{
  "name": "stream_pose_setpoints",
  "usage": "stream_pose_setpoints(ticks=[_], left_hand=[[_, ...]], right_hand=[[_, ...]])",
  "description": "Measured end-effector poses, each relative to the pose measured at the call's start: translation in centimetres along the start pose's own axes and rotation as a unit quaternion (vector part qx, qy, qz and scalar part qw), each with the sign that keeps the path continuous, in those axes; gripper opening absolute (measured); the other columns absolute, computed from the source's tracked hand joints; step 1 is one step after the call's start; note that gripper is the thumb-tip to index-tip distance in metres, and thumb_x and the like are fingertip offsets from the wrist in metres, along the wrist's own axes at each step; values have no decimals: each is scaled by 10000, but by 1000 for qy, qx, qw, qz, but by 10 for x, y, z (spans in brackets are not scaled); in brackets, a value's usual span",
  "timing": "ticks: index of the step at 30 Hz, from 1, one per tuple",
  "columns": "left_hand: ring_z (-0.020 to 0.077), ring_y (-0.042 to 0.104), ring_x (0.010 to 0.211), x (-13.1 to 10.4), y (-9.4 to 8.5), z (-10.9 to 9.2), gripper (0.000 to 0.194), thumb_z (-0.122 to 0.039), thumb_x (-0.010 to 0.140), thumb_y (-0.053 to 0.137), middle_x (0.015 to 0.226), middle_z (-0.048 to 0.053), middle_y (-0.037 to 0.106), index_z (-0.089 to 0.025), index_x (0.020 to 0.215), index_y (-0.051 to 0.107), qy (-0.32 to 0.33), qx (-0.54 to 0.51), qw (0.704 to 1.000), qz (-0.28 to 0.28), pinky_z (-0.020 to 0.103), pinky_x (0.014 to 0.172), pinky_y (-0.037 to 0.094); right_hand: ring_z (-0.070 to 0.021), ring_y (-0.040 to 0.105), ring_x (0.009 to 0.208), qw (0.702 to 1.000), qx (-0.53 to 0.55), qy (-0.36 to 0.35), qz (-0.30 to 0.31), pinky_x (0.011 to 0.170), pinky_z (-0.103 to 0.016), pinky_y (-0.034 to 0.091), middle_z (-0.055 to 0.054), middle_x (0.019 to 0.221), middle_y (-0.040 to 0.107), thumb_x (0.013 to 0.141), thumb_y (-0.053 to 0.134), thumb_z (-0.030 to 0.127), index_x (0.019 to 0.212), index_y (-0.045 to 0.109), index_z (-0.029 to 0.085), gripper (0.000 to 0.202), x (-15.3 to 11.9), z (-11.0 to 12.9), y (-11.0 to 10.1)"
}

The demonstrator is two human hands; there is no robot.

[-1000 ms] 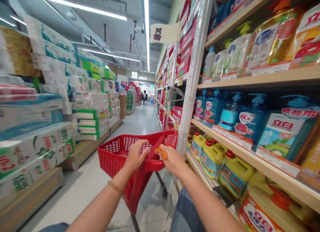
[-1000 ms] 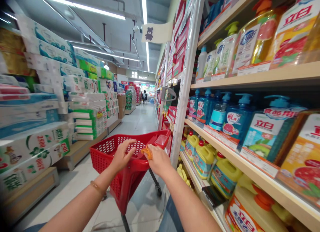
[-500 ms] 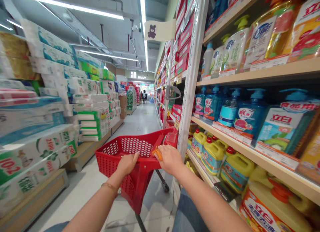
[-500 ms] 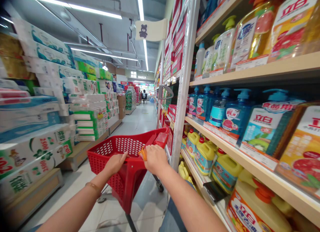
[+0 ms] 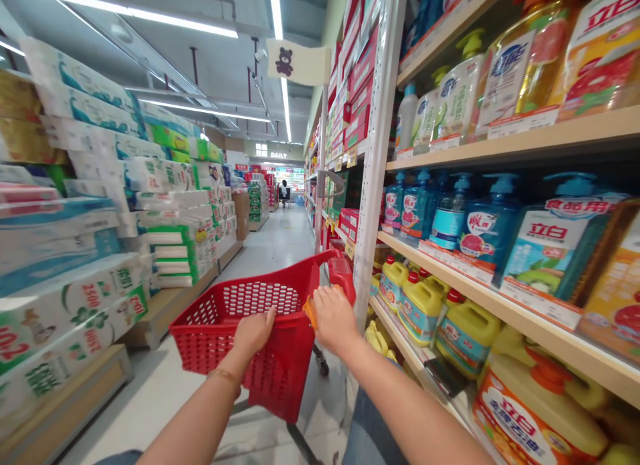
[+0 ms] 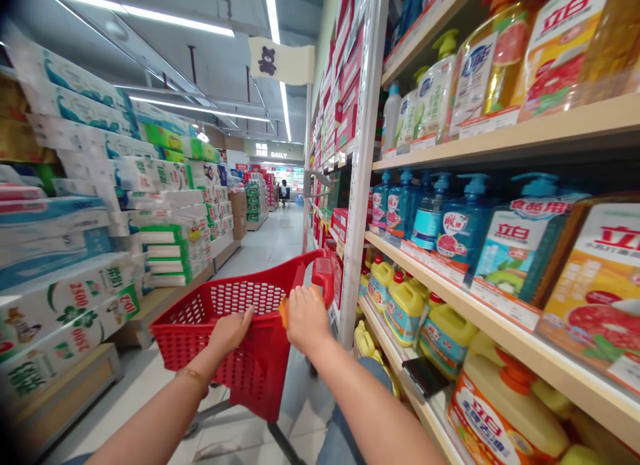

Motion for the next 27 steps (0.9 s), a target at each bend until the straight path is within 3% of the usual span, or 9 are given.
stream_pose_setpoints(ticks=[5,8,12,15,18,21,24,27], left_hand=[[307,671,966,-6,1,27,598,-392,962,178,943,194,735,-125,1002,711,-64,-16,998,15,427,836,448],[315,646,1036,-6,7,17,599,-430,964,168,1013,159,735,-175,1017,708,-79,-33,996,15,467,886,416],[241,637,1077,-8,11,2,563,-469,968,172,1072,83,735,-254,1034,688,-53,-61,997,19,409,924,401],[253,674,973,-17,11,9,603,-529,953,190,970,124,747,-209,937,701,-62,-57,996,23,390,855,429],[285,681,926,-26,10,14,652,-540,950,165,922,171,738,-162,892,694,-101,-42,994,12,422,831,432],[282,668,985,-27,11,1,609,-503,961,166,979,167,731,-162,974,670,-99,-47,994,5,425,858,423],[258,683,962,-27,16,-10,583,-499,963,167,977,137,737,-180,1009,652,-68,-69,995,27,373,808,451],[263,699,923,-33,24,-4,652,-536,954,111,951,130,745,-188,977,661,-65,-100,991,68,361,749,474]], right_hand=[[-270,555,1092,992,-9,122,-32,1027,-419,315,-169,1081,652,924,427,265,1093,609,111,292,10,-56,1],[-261,552,1072,994,-6,110,-21,1040,-419,288,-156,1036,649,928,444,289,1028,622,108,272,19,-39,28],[-234,521,1143,999,48,2,18,1062,-374,279,-134,1117,642,916,490,332,1101,603,125,299,23,2,66],[-224,550,1085,997,63,38,10,1067,-368,278,-94,1067,661,944,448,318,1034,623,167,248,27,-12,71],[-263,540,1094,994,58,94,-8,1063,-403,273,-133,1064,646,964,387,266,1016,620,129,276,30,-26,70],[-262,536,1108,995,64,77,3,1054,-386,296,-132,1080,645,935,456,275,1024,620,124,241,30,-9,84],[-205,542,1112,996,89,9,32,1053,-334,315,-74,1100,661,906,526,321,1062,616,177,231,28,12,101],[-192,568,1053,994,88,39,42,1050,-347,316,-62,1059,674,947,449,293,1031,625,193,219,28,2,108]])
Point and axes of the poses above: each hand's wrist, its own x-axis towards the middle knuckle, its own y-axis out of the palm, z = x × y, the point moved 7 cm from there along x, towards the middle knuckle
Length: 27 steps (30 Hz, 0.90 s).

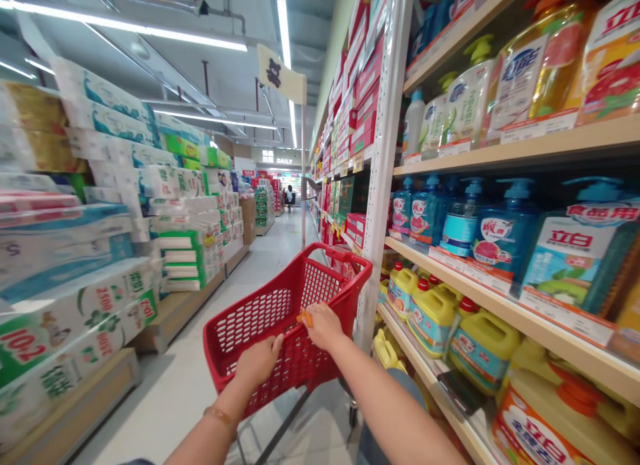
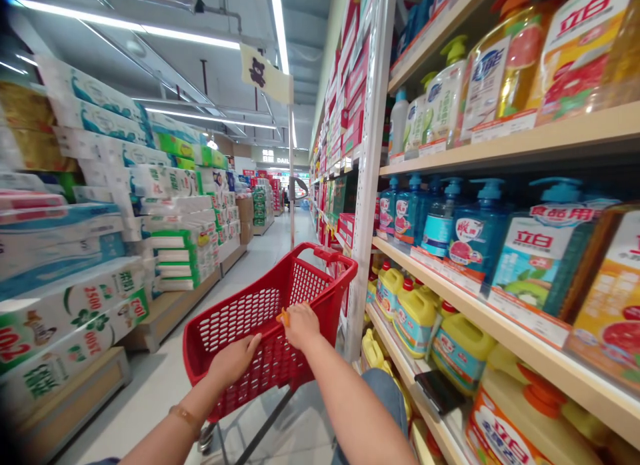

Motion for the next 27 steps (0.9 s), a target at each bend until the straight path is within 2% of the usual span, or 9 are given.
stream_pose_setpoints(ticks=[2,4,8,10,14,17,20,23,27], left_hand=[[295,697,931,-5,6,9,723,-551,945,61,953,166,740,-159,964,669,-18,-18,999,27,395,755,480],[305,688,961,-10,11,9,751,-529,948,36,983,198,729,-120,988,665,-23,-30,998,42,411,781,479],[223,674,1016,-21,15,-11,712,-434,970,12,1062,157,721,-139,1029,657,23,-58,997,50,330,820,475],[205,681,984,-28,16,-17,695,-425,975,22,1030,128,733,-169,993,668,57,-63,995,48,313,801,475],[256,695,847,-41,16,-10,618,-388,975,147,841,158,740,-147,862,704,97,60,993,-27,384,788,459],[271,691,749,-50,24,-8,574,-256,962,172,753,172,726,-129,871,724,114,141,980,-79,415,741,443],[253,679,667,-57,32,-18,550,-205,956,181,717,154,723,-141,934,727,142,144,975,-96,391,678,423],[226,671,656,-60,29,-21,604,-331,982,199,667,121,715,-162,742,728,157,85,979,-100,373,701,413],[233,667,737,-55,14,1,669,-459,973,212,703,114,725,-175,620,703,110,55,983,-137,378,757,400]], right_hand=[[-216,559,1066,999,-9,38,-10,1043,-382,317,-100,1074,664,951,421,265,1030,625,167,240,0,-7,0],[-233,548,1086,999,-9,34,-9,1029,-389,324,-123,1098,655,931,458,273,1043,623,147,236,-2,0,5],[-206,592,975,998,20,-45,39,941,-331,379,-63,978,692,907,517,366,972,657,191,233,-8,26,23],[-201,603,937,998,25,-28,48,894,-323,396,-54,945,701,939,460,366,950,670,209,263,-9,21,23],[-222,590,971,999,10,37,17,934,-359,367,-97,983,691,950,423,304,961,662,178,270,-14,8,13],[-227,590,949,999,21,-22,23,953,-365,353,-91,946,690,911,499,345,941,652,166,237,-29,33,17],[-211,594,931,992,54,-102,47,924,-335,370,-52,938,696,896,528,383,974,652,191,241,-45,53,19],[-195,592,944,996,64,-51,43,898,-317,381,-42,973,695,936,468,349,1011,652,215,240,-44,30,9],[-206,579,953,999,41,26,2,935,-341,364,-64,961,680,933,459,305,945,645,193,217,-41,3,-4]])
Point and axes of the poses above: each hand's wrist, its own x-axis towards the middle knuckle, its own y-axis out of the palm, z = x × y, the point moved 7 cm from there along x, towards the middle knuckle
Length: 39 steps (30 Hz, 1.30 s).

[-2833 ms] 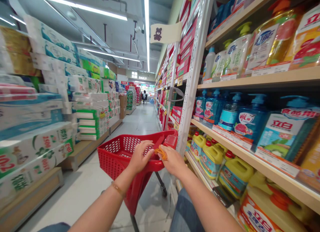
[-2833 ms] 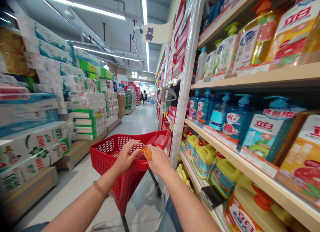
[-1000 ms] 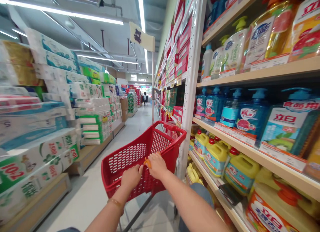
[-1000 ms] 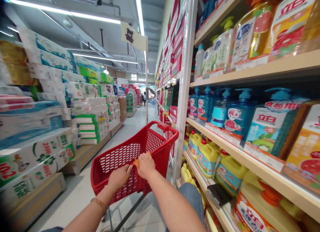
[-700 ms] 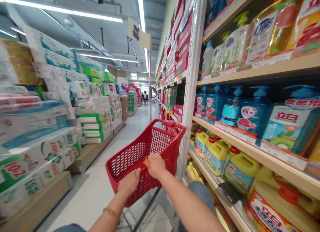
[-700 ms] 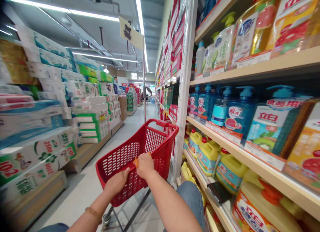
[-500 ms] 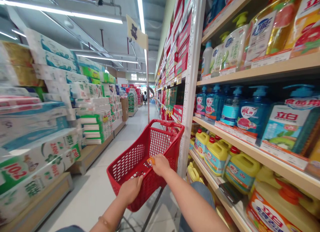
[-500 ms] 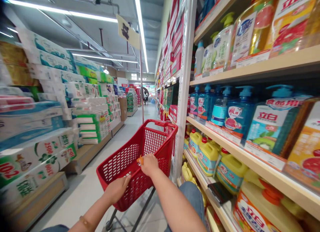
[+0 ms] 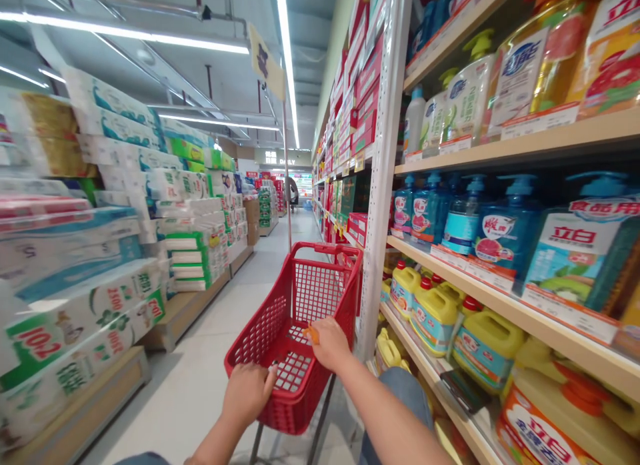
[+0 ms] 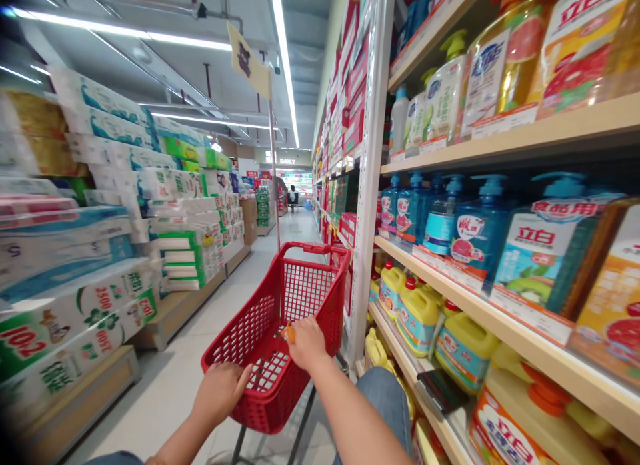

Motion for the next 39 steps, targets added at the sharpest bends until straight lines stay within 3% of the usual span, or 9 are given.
stream_pose_setpoints(ticks=[8,14,17,20,26,31,33,36,39], left_hand=[[263,666,764,4,3,10,677,-426,984,149,741,109,736,-183,684,706,-33,33,999,0,403,763,393],[218,677,779,7,4,-1,635,-434,989,175,774,81,745,-202,734,708,66,13,996,58,354,762,402],[232,678,745,11,5,-3,686,-411,991,139,753,122,740,-175,701,713,8,50,998,32,365,734,405],[240,668,685,11,8,-7,692,-424,988,146,726,141,732,-168,697,718,-12,61,998,29,362,671,399],[211,637,775,9,6,-22,542,-385,989,224,764,71,713,-196,740,666,151,-1,988,24,356,777,404],[195,609,693,12,6,-38,510,-313,992,219,720,67,697,-192,730,640,74,-16,996,-38,372,754,372],[191,601,686,12,7,-44,464,-325,987,246,731,59,690,-197,763,631,103,-27,994,-27,366,735,373],[192,594,807,11,2,-43,349,-368,975,310,827,44,669,-212,890,610,194,-47,980,-23,377,846,396],[199,554,962,15,0,-39,293,-387,968,353,919,36,637,-222,903,586,202,-60,976,-49,431,1032,315]], right_hand=[[-232,568,1014,992,30,-118,31,1004,-378,326,-88,1073,663,868,545,341,1097,599,172,290,-46,51,20],[-216,576,1004,1000,25,-9,1,1030,-375,317,-72,999,676,912,478,307,1050,626,181,238,-31,14,4],[-245,578,1021,1000,1,5,3,1047,-412,311,-110,1003,677,893,492,302,1032,639,145,256,-37,18,12],[-261,563,1103,998,2,-50,25,1077,-423,299,-139,1143,659,868,529,310,1185,599,114,379,-52,23,22],[-230,522,1214,999,23,-30,-16,1123,-413,271,-108,1282,611,923,479,320,1293,545,156,410,-53,-18,14],[-264,518,1213,999,3,25,-47,1116,-436,256,-159,1266,610,903,479,270,1298,537,92,438,-55,-10,28],[-255,548,1164,999,14,15,-39,1076,-411,306,-138,1231,632,917,466,290,1311,530,115,436,-58,-9,29],[-233,601,1041,999,16,25,-20,982,-362,381,-101,1089,688,947,431,320,1265,571,162,382,-54,-28,21],[-233,600,1043,997,-8,71,-30,989,-359,370,-108,1065,690,949,423,296,1221,597,151,354,-46,-49,12]])
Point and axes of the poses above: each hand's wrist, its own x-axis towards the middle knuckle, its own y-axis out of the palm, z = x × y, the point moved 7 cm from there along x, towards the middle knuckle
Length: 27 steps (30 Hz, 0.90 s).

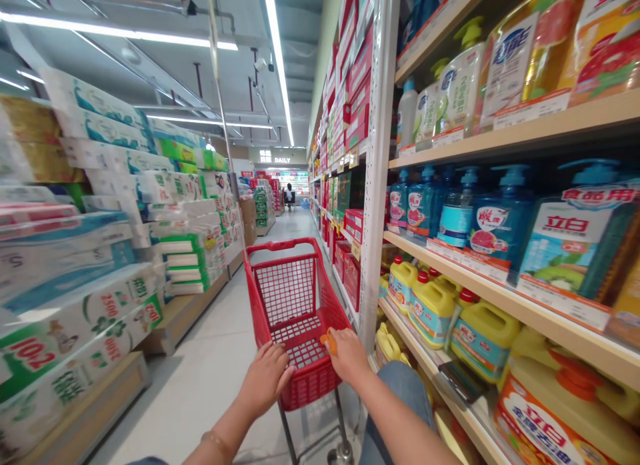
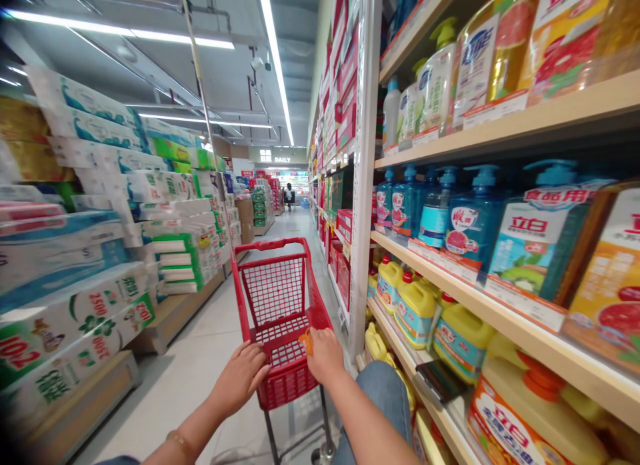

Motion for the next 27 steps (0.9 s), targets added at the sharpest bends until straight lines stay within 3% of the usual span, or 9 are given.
stream_pose_setpoints(ticks=[3,5,7,10,14,17,20,23,27], left_hand=[[193,523,920,5,9,-8,271,-380,963,377,884,23,601,-214,855,561,-39,-14,999,-15,450,1054,287],[189,507,890,7,14,-18,259,-349,970,354,873,20,587,-213,880,555,-40,-27,999,-17,451,1047,285],[192,496,900,9,16,-27,257,-327,974,328,889,22,585,-218,916,554,5,-34,999,0,444,1043,283],[202,489,943,11,12,-26,245,-350,968,345,951,35,591,-216,951,549,64,-22,997,28,426,1037,285],[204,477,971,22,12,-18,233,-379,961,381,985,34,587,-209,961,539,45,-10,998,31,413,1026,280],[204,472,924,29,20,-29,250,-391,962,377,935,28,581,-211,924,547,39,1,998,43,402,972,304],[207,478,920,31,23,-36,279,-434,953,389,957,37,587,-211,954,557,49,10,998,44,392,935,313],[200,487,903,31,19,-22,333,-501,937,397,953,33,594,-215,982,561,71,11,997,41,371,908,320],[206,494,885,39,15,12,384,-520,940,367,907,42,609,-198,914,574,19,35,999,15,375,896,321]], right_hand=[[-236,594,1061,999,-2,27,-20,1020,-385,348,-124,1094,679,945,427,269,1233,586,127,359,0,6,5],[-230,581,1091,999,28,-13,-22,1045,-388,332,-122,1137,667,937,449,275,1272,561,128,382,-8,21,11],[-216,566,1121,995,69,-69,-11,1058,-373,328,-107,1179,656,936,464,290,1301,543,146,400,-15,31,12],[-203,593,1063,993,95,-64,16,991,-344,395,-86,1139,676,961,432,319,1262,584,178,366,-13,13,5],[-225,593,1067,998,56,18,-18,1003,-376,391,-109,1113,680,965,414,289,1243,599,151,362,0,-16,-5],[-231,589,1087,996,45,40,-60,1044,-415,365,-117,1123,675,970,397,282,1238,596,147,360,-8,-6,0],[-218,570,1137,994,75,-26,-71,1067,-418,362,-98,1195,652,962,419,295,1291,556,178,375,-25,11,6],[-209,571,1141,991,102,-52,-64,1049,-398,392,-86,1200,654,960,424,309,1282,567,195,371,-31,2,0],[-216,602,1069,993,102,15,-56,1001,-382,425,-99,1119,680,976,377,321,1199,626,171,366,-15,-19,-11]])
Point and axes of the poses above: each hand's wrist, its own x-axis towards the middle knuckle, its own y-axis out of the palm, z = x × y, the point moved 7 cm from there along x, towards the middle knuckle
